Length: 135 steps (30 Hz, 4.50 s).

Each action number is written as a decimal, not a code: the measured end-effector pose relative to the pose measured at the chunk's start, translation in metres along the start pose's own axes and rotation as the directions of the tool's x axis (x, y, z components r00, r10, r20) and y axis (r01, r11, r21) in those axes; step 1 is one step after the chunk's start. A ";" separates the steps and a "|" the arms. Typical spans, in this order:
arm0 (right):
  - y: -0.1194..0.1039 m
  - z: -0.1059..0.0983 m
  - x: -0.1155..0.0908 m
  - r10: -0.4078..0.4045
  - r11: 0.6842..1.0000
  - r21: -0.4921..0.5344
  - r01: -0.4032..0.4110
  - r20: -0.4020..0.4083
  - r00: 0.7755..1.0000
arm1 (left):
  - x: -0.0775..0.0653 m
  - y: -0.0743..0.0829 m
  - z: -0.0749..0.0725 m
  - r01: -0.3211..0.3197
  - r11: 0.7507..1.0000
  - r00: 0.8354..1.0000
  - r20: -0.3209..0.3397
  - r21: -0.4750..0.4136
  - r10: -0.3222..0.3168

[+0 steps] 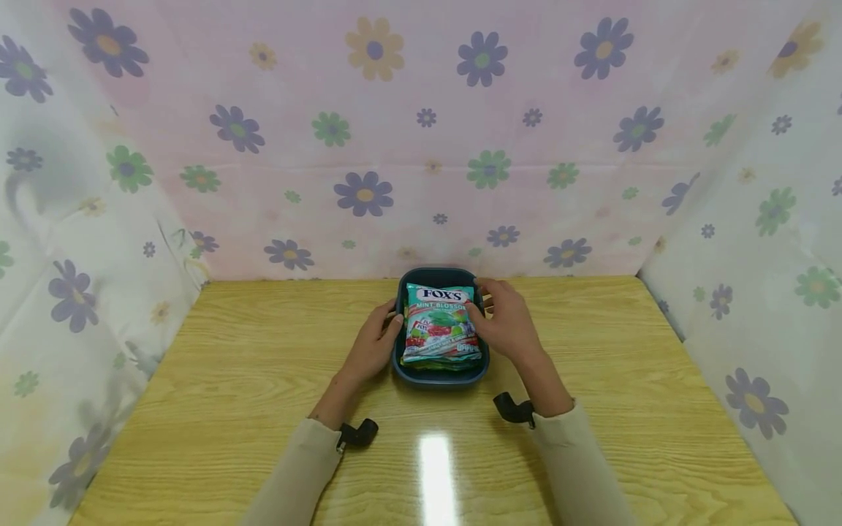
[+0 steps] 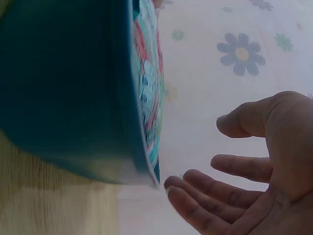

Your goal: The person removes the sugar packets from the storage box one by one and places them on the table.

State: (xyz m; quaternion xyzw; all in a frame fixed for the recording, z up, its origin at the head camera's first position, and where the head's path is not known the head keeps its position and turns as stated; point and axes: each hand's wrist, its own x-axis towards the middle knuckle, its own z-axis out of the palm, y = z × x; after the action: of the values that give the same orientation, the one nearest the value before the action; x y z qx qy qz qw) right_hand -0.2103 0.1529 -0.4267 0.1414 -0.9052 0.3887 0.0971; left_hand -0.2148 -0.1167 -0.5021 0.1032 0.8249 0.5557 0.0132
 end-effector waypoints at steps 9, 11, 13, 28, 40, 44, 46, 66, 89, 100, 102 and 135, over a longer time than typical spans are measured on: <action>-0.015 0.012 0.002 0.045 0.992 -0.118 -0.033 0.096 0.994 | -0.001 -0.003 0.004 -0.026 0.999 0.999 -0.024 -0.044 0.025; -0.020 0.015 0.003 0.078 0.986 -0.155 -0.060 0.114 0.990 | -0.001 -0.003 0.005 -0.040 0.998 0.999 -0.033 -0.049 0.039; -0.024 0.018 0.003 0.116 0.979 -0.181 -0.092 0.127 0.985 | 0.000 -0.005 0.005 -0.054 0.997 0.998 -0.042 -0.049 0.052; -0.040 0.048 -0.003 0.243 0.948 -0.238 -0.212 0.109 0.964 | -0.006 0.014 0.008 -0.109 0.989 0.990 -0.096 -0.098 0.100; -0.045 0.053 -0.002 0.305 0.920 -0.299 -0.252 0.146 0.941 | -0.001 -0.012 0.011 -0.103 0.985 0.988 -0.129 -0.141 0.085; -0.047 0.055 -0.003 0.350 0.906 -0.304 -0.294 0.149 0.925 | 0.000 -0.016 0.012 -0.101 0.982 0.989 -0.125 -0.162 0.081; -0.047 0.056 -0.003 0.358 0.900 -0.309 -0.306 0.129 0.925 | -0.001 -0.015 0.012 -0.097 0.980 0.990 -0.120 -0.175 0.077; -0.030 0.046 0.004 0.377 0.924 0.032 -0.380 0.073 0.923 | -0.014 0.017 0.007 -0.088 0.974 0.993 -0.096 -0.208 0.069; -0.022 0.048 0.005 0.369 0.845 0.382 -0.374 0.089 0.925 | -0.001 -0.020 0.013 -0.114 0.978 0.988 -0.124 -0.172 0.093; -0.017 0.038 0.007 0.334 0.820 0.470 -0.328 0.072 0.940 | -0.002 -0.020 0.011 -0.118 0.977 0.987 -0.126 -0.175 0.096; -0.014 0.035 0.007 0.330 0.820 0.478 -0.317 0.059 0.942 | -0.002 -0.021 0.011 -0.118 0.977 0.988 -0.123 -0.180 0.097; 0.028 -0.032 0.005 0.382 0.760 0.560 -0.329 0.024 0.924 | -0.001 -0.023 0.012 -0.109 0.973 0.992 -0.087 -0.203 0.093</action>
State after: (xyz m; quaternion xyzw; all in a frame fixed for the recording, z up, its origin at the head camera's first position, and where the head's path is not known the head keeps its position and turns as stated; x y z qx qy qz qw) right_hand -0.2219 0.1936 -0.4226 -0.0290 -0.7582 0.6511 0.0177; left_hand -0.2153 -0.1143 -0.5285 0.1219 0.7560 0.6421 -0.0362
